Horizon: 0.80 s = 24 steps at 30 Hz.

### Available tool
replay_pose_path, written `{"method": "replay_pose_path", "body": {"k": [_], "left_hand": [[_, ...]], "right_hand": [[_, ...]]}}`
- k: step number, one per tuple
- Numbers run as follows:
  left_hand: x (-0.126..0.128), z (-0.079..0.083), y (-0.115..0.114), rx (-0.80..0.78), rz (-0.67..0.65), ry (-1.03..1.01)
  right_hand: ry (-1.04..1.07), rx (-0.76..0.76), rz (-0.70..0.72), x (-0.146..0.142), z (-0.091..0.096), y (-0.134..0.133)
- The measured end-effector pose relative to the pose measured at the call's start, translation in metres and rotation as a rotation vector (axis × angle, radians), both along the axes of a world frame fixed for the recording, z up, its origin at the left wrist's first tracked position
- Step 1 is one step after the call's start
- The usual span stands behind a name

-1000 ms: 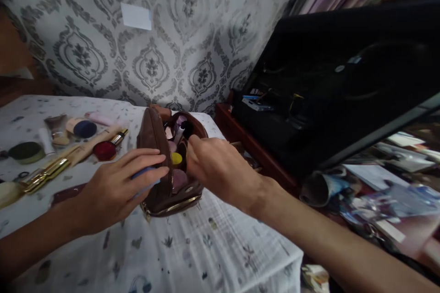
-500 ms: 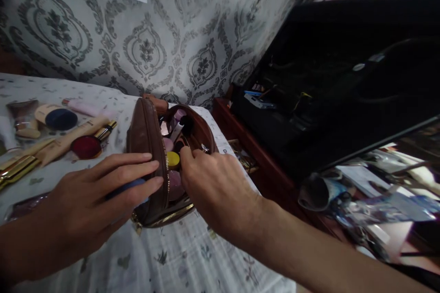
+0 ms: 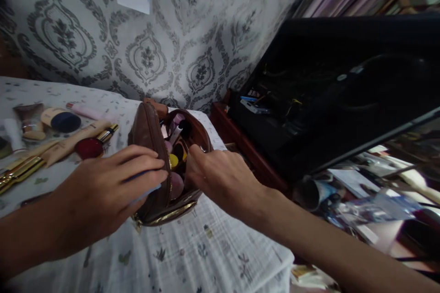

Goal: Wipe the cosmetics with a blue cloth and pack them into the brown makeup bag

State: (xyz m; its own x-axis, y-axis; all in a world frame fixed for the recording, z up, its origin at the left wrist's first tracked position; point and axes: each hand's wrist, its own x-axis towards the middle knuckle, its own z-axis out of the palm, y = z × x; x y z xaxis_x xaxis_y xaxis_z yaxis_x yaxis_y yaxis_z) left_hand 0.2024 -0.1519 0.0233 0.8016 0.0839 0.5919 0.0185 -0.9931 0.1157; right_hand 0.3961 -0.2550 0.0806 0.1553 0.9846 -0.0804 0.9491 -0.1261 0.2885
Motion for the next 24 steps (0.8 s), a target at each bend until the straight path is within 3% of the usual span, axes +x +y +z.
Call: {"method": "replay_pose_path", "body": {"k": [5, 9, 13, 18, 24], "left_hand": [[0.037, 0.04, 0.014, -0.085, 0.069, 0.206], [0.072, 0.054, 0.03, -0.128, 0.023, 0.348], [0.096, 0.055, 0.039, -0.133, -0.067, 0.399], [0.113, 0.051, 0.047, -0.234, -0.211, 0.376], [0.124, 0.04, 0.038, -0.305, -0.077, 0.296]], "right_hand": [[0.093, 0.052, 0.144, 0.01, 0.002, -0.015], [0.157, 0.139, 0.264, 0.02, -0.009, -0.027], [0.227, 0.235, 0.416, 0.027, -0.019, -0.03], [0.228, 0.152, 0.471, 0.03, -0.019, -0.029], [0.366, 0.099, 0.425, 0.029, -0.011, -0.025]]}}
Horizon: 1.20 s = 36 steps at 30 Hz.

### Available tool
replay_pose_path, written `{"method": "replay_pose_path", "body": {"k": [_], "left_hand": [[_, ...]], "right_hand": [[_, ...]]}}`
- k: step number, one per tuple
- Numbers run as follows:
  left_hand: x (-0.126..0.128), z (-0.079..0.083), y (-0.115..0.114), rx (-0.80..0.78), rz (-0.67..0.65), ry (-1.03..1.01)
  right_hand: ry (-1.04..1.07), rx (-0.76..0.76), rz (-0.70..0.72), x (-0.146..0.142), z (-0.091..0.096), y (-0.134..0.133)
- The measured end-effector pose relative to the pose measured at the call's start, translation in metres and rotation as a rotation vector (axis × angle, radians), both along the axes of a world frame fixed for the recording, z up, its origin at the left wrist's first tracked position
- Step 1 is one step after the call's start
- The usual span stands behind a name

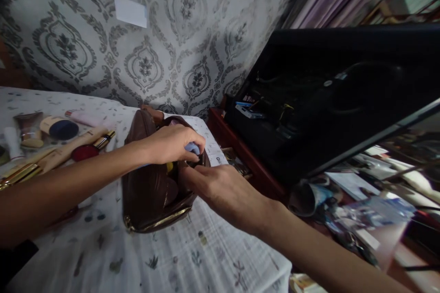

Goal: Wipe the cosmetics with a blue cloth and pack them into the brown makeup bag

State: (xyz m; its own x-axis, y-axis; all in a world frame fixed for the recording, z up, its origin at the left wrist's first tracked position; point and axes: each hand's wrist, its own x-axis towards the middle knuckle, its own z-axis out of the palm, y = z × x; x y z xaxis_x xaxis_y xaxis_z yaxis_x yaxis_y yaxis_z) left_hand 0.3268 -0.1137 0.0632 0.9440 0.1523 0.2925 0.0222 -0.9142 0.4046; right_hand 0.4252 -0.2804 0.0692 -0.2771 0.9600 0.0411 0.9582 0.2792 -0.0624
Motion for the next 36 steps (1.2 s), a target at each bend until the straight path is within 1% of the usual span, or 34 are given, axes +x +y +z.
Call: {"method": "replay_pose_path", "body": {"k": [3, 5, 10, 13, 16, 19, 22, 27, 31, 33, 36], "left_hand": [[0.0, -0.004, -0.004, 0.01, 0.03, -0.023], [0.0, -0.005, -0.003, -0.01, 0.031, -0.017], [0.0, -0.009, 0.003, -0.061, 0.009, -0.026], [-0.001, -0.007, 0.009, -0.083, -0.063, -0.002], [-0.005, -0.002, 0.017, -0.125, -0.176, 0.058], [-0.013, 0.001, 0.027, -0.186, -0.288, 0.129], [-0.016, -0.001, 0.034, -0.227, -0.343, 0.157], [-0.009, -0.007, 0.035, -0.269, -0.393, 0.103], [-0.005, -0.007, 0.031, -0.277, -0.363, 0.084], [-0.005, -0.008, 0.03, -0.284, -0.339, 0.069], [-0.006, -0.01, 0.03, -0.284, -0.318, 0.062]], "right_hand": [[0.043, -0.055, -0.011, -0.003, 0.004, 0.003], [0.034, -0.07, -0.015, -0.004, 0.005, 0.004], [-0.005, -0.05, -0.031, -0.003, 0.002, 0.004], [-0.001, -0.011, -0.025, -0.001, -0.002, 0.003], [0.018, 0.046, -0.009, 0.002, -0.007, 0.001], [0.049, 0.071, 0.008, 0.005, -0.011, -0.001], [0.059, 0.099, 0.014, 0.008, -0.014, -0.003], [0.047, 0.262, -0.002, 0.01, -0.02, -0.008], [0.021, 0.45, -0.016, 0.014, -0.029, -0.011], [0.001, 0.521, 0.019, 0.018, -0.033, -0.011], [-0.01, 0.569, 0.111, 0.022, -0.037, -0.01]]}}
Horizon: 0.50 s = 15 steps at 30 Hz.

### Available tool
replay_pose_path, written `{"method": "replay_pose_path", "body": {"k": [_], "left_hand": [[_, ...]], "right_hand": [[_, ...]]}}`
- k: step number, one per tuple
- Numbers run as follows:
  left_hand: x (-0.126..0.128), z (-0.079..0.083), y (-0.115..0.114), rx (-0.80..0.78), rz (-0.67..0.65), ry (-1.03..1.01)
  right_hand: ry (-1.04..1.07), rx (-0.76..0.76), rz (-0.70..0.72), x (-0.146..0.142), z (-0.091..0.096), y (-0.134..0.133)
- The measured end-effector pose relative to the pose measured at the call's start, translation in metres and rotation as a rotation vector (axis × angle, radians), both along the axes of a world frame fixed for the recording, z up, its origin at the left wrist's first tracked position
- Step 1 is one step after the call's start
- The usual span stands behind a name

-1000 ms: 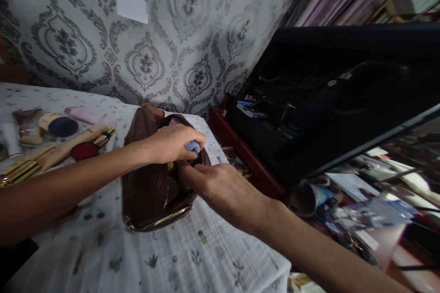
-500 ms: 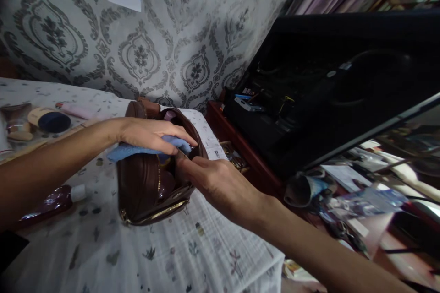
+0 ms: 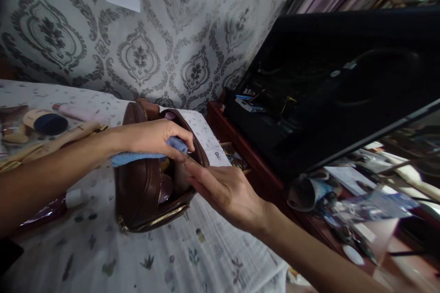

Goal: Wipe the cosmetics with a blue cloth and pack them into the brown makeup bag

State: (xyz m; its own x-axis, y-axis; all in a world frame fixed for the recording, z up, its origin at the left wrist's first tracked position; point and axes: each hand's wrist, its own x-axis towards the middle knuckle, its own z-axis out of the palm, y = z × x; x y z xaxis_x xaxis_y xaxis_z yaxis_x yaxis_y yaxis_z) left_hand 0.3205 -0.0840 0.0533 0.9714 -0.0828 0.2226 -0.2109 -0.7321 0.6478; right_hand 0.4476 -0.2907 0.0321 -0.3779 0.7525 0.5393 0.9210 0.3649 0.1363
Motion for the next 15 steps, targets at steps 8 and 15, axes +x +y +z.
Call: {"method": "replay_pose_path", "body": {"k": [8, 15], "left_hand": [[-0.008, -0.002, -0.007, 0.073, 0.037, -0.093], [-0.009, 0.0, -0.01, 0.16, 0.02, -0.102]], "right_hand": [[0.151, 0.078, -0.145, -0.009, -0.015, -0.008], [0.532, -0.117, -0.506, -0.026, -0.011, -0.007]]}}
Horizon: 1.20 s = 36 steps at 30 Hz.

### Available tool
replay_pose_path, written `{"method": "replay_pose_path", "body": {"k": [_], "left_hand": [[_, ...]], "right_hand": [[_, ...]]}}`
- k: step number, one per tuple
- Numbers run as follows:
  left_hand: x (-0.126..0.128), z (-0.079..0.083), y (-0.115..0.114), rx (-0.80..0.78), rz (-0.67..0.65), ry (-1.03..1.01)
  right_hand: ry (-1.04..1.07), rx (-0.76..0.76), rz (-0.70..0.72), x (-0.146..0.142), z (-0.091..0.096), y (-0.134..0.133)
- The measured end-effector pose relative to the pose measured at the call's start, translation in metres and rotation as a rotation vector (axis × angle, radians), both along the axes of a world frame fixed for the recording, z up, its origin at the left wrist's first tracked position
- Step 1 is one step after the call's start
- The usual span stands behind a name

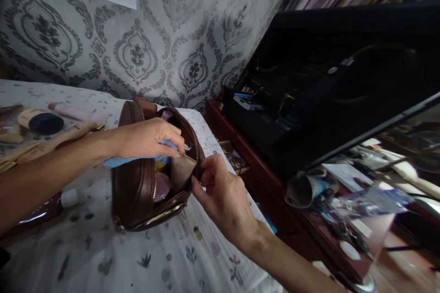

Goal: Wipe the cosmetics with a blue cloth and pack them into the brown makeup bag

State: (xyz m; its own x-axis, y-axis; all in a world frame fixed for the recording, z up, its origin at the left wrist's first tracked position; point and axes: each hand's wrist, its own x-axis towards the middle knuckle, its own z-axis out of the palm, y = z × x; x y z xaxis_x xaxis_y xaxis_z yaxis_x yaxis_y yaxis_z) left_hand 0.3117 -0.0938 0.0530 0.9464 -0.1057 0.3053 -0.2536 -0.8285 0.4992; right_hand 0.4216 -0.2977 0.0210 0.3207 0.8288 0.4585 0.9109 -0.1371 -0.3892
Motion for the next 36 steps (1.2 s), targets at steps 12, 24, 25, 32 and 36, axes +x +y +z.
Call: {"method": "replay_pose_path", "body": {"k": [12, 24, 25, 32, 36], "left_hand": [[0.001, 0.009, -0.002, 0.073, 0.106, 0.145], [0.014, -0.003, -0.008, -0.028, 0.114, 0.143], [0.013, -0.003, -0.008, -0.037, 0.113, 0.142], [-0.027, 0.019, -0.016, -0.016, 0.429, -0.243], [-0.063, 0.015, -0.028, 0.059, 0.5, -0.333]], "right_hand": [[0.116, -0.047, -0.093, -0.007, 0.0, 0.005], [0.073, 0.095, 0.051, -0.005, -0.01, 0.002], [0.061, 0.108, 0.07, -0.005, -0.011, 0.001], [-0.142, 0.18, 0.242, -0.002, -0.022, -0.024], [-0.24, 0.062, 0.398, -0.002, -0.025, -0.031]]}}
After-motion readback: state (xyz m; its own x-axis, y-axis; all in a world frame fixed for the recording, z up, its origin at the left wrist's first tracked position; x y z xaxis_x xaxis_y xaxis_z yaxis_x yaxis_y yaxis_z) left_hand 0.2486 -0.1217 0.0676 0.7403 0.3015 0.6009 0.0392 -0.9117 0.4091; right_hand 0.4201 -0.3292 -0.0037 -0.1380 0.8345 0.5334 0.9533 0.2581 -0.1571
